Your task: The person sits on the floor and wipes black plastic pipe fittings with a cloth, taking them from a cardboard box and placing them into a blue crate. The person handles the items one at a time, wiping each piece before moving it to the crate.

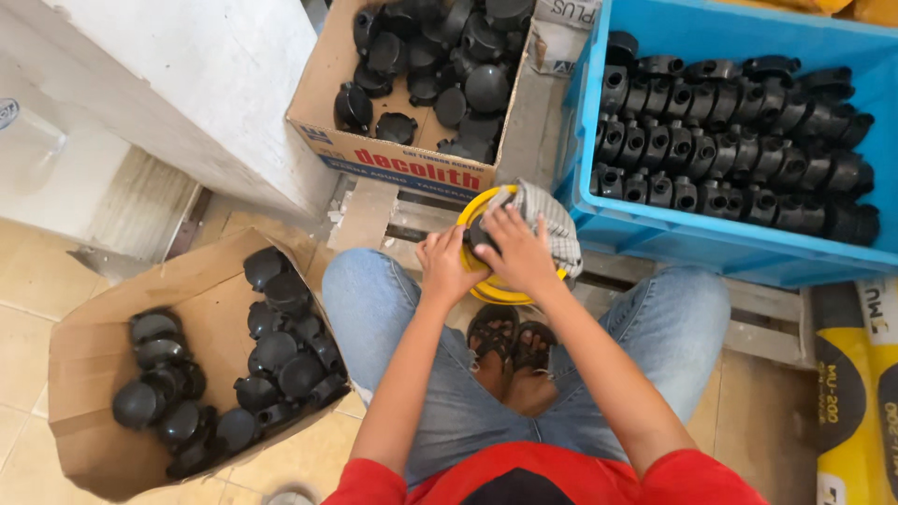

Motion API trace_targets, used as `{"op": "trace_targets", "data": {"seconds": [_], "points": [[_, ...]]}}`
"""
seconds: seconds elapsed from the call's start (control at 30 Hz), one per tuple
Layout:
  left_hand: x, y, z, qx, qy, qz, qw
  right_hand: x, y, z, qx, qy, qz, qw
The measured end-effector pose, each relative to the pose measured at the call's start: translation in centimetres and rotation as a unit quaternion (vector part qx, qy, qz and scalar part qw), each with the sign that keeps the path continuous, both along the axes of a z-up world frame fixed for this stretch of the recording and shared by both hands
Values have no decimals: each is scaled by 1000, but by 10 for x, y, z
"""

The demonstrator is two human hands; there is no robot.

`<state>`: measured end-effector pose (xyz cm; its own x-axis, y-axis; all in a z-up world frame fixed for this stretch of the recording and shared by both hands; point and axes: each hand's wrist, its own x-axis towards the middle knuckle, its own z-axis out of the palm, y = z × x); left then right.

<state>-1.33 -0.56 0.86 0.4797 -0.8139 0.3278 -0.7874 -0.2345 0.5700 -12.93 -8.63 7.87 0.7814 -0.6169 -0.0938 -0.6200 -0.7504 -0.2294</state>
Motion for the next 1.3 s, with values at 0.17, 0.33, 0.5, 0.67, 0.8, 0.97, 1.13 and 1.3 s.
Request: {"op": "trace_targets", "data": {"seconds": [0.17,0.33,0.5,0.67,0.8,0.97,1.13,1.3], "points": [[0,8,21,2,24,-14,1000,-25,22,4,74,-56,-58,994],[-3,7,1,-4,-19,0,1000,-31,68,11,89,-40,-27,995],[1,5,-25,11,-20,8,1000,-7,37,-1,38,-29,3,999],[-4,7,4,24,18,15,999,1,4,-16,28,-22,-50,998],[-5,8,10,24,48,39,998,-15,17,-15,57,-133,-88,986],[-16,6,-4,15,21,48,999,-25,61,-5,74,-139,-61,986],[-20,7,-3,6,-32,74,997,-16,41,-11,25,-82,-10,996],[-35,6,-12,-13,-117,125,985,-12,6,-7,76,-72,-70,992]]}}
